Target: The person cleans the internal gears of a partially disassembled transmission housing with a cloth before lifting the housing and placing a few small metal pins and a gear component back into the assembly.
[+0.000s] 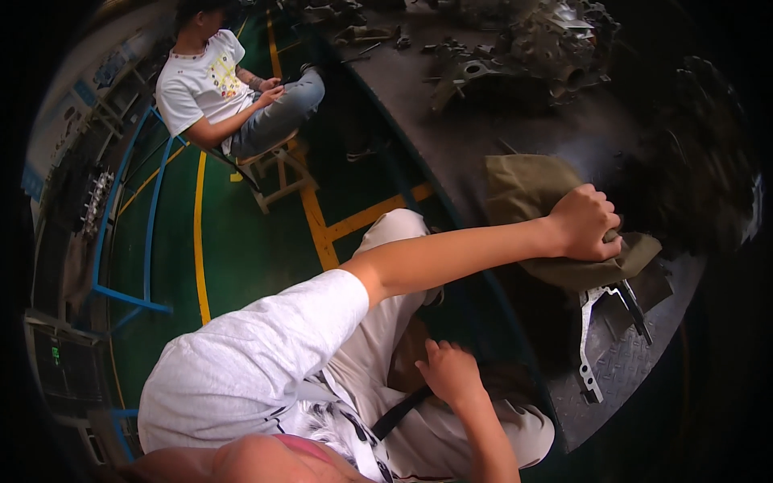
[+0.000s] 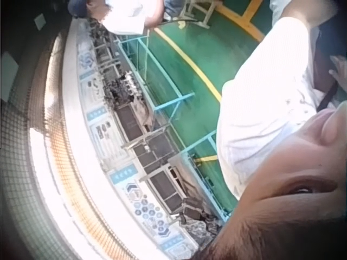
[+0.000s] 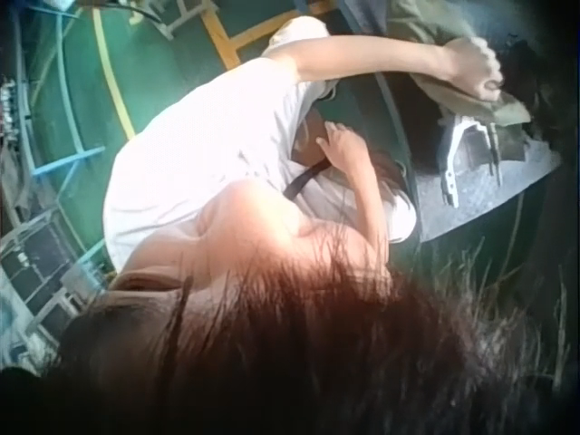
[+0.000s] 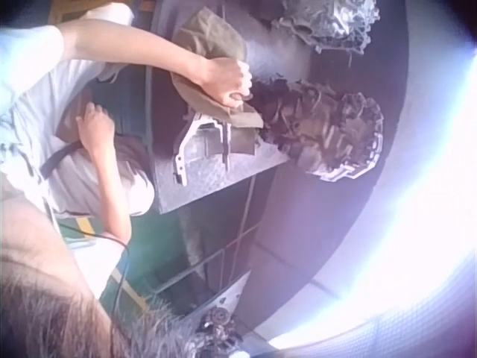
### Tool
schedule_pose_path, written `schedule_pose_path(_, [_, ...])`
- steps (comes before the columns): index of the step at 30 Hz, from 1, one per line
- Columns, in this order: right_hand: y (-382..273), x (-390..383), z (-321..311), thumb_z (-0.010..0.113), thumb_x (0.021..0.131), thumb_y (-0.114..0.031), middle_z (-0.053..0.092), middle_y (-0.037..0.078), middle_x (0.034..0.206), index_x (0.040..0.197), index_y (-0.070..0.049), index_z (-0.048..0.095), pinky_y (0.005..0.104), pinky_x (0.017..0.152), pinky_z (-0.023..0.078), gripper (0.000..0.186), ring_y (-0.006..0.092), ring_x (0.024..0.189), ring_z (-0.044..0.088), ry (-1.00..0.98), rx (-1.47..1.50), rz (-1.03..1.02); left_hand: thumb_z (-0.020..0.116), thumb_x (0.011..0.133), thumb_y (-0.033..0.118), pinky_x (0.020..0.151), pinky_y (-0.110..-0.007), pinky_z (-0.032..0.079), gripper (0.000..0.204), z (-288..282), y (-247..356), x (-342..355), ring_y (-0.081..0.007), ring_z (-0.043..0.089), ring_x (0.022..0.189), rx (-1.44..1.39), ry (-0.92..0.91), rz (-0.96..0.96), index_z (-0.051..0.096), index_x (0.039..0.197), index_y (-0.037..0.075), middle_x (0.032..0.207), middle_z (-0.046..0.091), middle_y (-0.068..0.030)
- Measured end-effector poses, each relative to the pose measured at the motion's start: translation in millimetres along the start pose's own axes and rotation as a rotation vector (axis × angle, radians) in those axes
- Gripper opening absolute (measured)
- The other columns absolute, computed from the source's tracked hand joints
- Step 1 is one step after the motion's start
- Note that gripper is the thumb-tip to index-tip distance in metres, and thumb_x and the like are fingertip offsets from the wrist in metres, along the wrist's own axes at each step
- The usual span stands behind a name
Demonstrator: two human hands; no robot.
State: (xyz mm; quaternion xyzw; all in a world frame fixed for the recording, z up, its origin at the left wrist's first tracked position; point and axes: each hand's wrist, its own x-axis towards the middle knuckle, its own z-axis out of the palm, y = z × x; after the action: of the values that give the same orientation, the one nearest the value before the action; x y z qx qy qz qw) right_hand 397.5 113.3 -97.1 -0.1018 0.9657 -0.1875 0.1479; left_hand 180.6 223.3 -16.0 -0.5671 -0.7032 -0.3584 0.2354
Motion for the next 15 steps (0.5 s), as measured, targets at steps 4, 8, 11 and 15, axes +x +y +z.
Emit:
schedule_pose_path(4, [-3,-3,-2,0.066,0.081,-0.03,0.065,0.014,0.091,0.104,-0.004,0.06,0.0396,0.077,0.051,0.035,0.0315,0.089,0.063,0.001,-0.017,-0.025,0.059,0.078,0.045,0.073,-0.037,0.046,0.04,-7,-9,-3,-0.0263,0.061,0.074,-0.086,0.036,0.075,0.067,0.066,0.007,0.069,0.063,-0.0091])
schedule_pose_path(8, [3,-10,0,0.066,0.081,-0.029,0.065,0.014,0.09,0.103,-0.005,0.061,0.0388,0.077,0.051,0.033,0.0304,0.089,0.063,0.098,-0.044,-0.007,0.061,0.077,0.044,0.072,-0.037,0.046,0.038,-4,-6,-6,-0.0264,0.061,0.073,-0.062,0.073,0.056,0.069,0.07,0.008,0.069,0.063,-0.0091])
schedule_pose_path(11, [3,-15,-3,0.066,0.081,-0.029,0.065,0.013,0.09,0.103,-0.004,0.061,0.0384,0.077,0.05,0.034,0.0295,0.089,0.063,0.096,-0.066,0.032,0.061,0.077,0.042,0.073,-0.037,0.047,0.036,-7,-6,-7,-0.0264,0.062,0.073,-0.077,0.082,0.052,0.07,0.071,0.007,0.07,0.064,-0.0097])
schedule_pose_path(15, [8,-16,-4,0.066,0.081,-0.029,0.065,0.013,0.09,0.101,-0.005,0.061,0.0374,0.076,0.05,0.032,0.0285,0.088,0.063,0.131,-0.07,0.049,0.064,0.076,0.037,0.095,-0.042,0.042,0.035,-18,-5,-2,-0.0296,0.063,0.087,-0.2,0.147,0.017,0.069,0.08,0.003,0.082,0.067,-0.0124])
